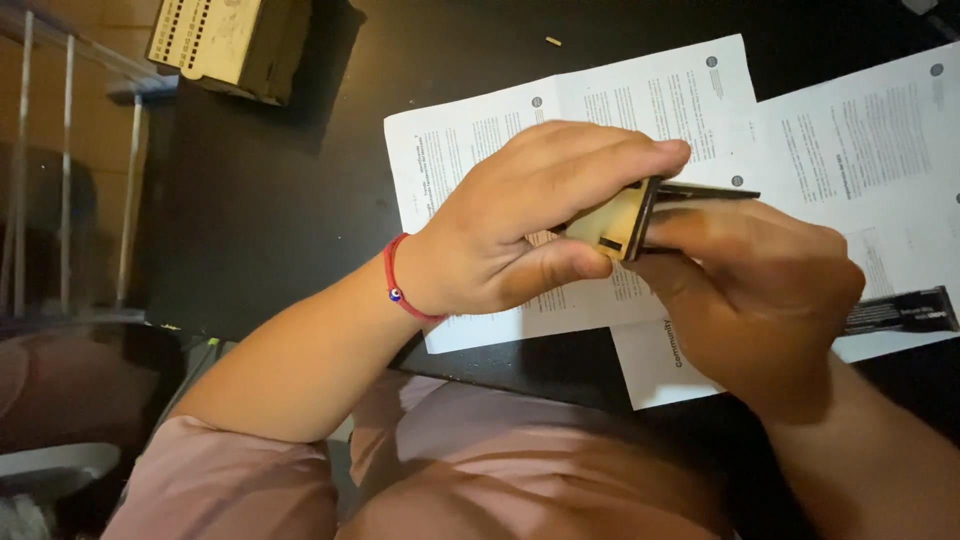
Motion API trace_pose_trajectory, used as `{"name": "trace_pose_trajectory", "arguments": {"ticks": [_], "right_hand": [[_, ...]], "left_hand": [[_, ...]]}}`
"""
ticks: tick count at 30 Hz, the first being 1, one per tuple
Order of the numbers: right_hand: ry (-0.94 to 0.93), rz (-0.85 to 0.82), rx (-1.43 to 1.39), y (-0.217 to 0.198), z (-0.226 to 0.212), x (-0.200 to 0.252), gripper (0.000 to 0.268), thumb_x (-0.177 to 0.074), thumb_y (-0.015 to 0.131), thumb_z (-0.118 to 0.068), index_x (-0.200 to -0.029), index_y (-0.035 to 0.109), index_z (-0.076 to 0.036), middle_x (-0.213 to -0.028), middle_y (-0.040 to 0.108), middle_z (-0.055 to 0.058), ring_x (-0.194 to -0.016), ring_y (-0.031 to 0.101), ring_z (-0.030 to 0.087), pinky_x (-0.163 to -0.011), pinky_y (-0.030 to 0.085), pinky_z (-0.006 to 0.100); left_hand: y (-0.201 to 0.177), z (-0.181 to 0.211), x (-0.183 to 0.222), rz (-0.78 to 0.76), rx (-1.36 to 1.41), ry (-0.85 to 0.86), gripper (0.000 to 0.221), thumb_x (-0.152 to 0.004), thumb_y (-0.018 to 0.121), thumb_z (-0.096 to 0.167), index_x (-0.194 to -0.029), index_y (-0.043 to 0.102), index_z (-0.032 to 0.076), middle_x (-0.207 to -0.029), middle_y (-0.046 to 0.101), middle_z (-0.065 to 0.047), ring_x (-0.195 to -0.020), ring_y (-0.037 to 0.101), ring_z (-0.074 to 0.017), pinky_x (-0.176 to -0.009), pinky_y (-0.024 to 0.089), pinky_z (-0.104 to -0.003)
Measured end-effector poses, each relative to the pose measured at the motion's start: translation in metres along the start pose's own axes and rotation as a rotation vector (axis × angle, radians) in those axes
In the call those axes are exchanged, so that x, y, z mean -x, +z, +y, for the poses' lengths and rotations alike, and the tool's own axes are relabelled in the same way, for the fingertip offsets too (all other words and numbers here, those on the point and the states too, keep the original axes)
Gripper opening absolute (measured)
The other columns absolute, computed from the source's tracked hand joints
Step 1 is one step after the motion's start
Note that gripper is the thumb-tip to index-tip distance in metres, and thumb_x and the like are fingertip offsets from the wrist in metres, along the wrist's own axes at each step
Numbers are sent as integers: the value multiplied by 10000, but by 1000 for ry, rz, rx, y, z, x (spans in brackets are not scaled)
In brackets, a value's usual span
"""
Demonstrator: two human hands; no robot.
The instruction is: Assembling a small wooden box by applying glue to the edges of laser-cut panels and joining them together.
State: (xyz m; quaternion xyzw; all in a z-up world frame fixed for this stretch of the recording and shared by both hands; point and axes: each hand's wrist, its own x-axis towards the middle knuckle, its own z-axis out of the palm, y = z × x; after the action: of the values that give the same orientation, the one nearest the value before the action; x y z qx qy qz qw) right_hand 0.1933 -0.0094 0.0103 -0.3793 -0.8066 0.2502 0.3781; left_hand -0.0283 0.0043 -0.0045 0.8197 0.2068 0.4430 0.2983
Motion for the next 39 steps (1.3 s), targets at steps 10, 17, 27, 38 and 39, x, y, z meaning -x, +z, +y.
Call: {"name": "trace_pose_trajectory", "arguments": {"ticks": [10, 17, 27, 38, 39], "right_hand": [[-169, 68, -68, 4, 10, 5, 152, -947, 760, 47, -1038, 646, 3, -953, 711, 208, -851, 698, 314, -819, 554, 378], [-163, 31, -20, 1, -2, -5, 32, -979, 679, -11, -959, 703, -13, -875, 692, 121, -766, 626, 261, -740, 479, 337], [-139, 2, 49, -3, 5, 0, 95, -995, 651, -82, -1078, 696, -96, -1020, 739, 93, -917, 704, 279, -728, 498, 338], [-105, 50, -85, 3, 5, -7, 69, -1001, 622, -69, -967, 673, -39, -888, 688, 93, -776, 624, 266, -708, 464, 353], [-68, 46, -144, 5, 8, -7, 77, -991, 669, -108, -1024, 676, -39, -943, 710, 94, -826, 658, 259, -745, 481, 356]], "left_hand": [[3, 16, -8, 39, 94, -80, 483, -1134, 362, 429, -1413, 438, 42, -1135, 622, -148, -1020, 664, -342, -935, 541, -431], [14, 17, -1, 109, 107, -204, 517, -1107, 409, 455, -1423, 474, 51, -1337, 615, -130, -1239, 652, -304, -1120, 531, -413], [30, 22, -1, 237, 242, -297, 520, -1097, 475, 437, -1406, 497, 19, -1364, 590, -143, -1303, 609, -277, -1195, 520, -402], [23, 24, -4, 232, 193, -392, 511, -1049, 579, 430, -1407, 527, 69, -1377, 616, -127, -1321, 629, -263, -1215, 522, -392], [23, 25, -6, 259, 155, -396, 501, -1045, 587, 425, -1399, 536, 75, -1368, 628, -120, -1300, 646, -258, -1193, 546, -384]]}}
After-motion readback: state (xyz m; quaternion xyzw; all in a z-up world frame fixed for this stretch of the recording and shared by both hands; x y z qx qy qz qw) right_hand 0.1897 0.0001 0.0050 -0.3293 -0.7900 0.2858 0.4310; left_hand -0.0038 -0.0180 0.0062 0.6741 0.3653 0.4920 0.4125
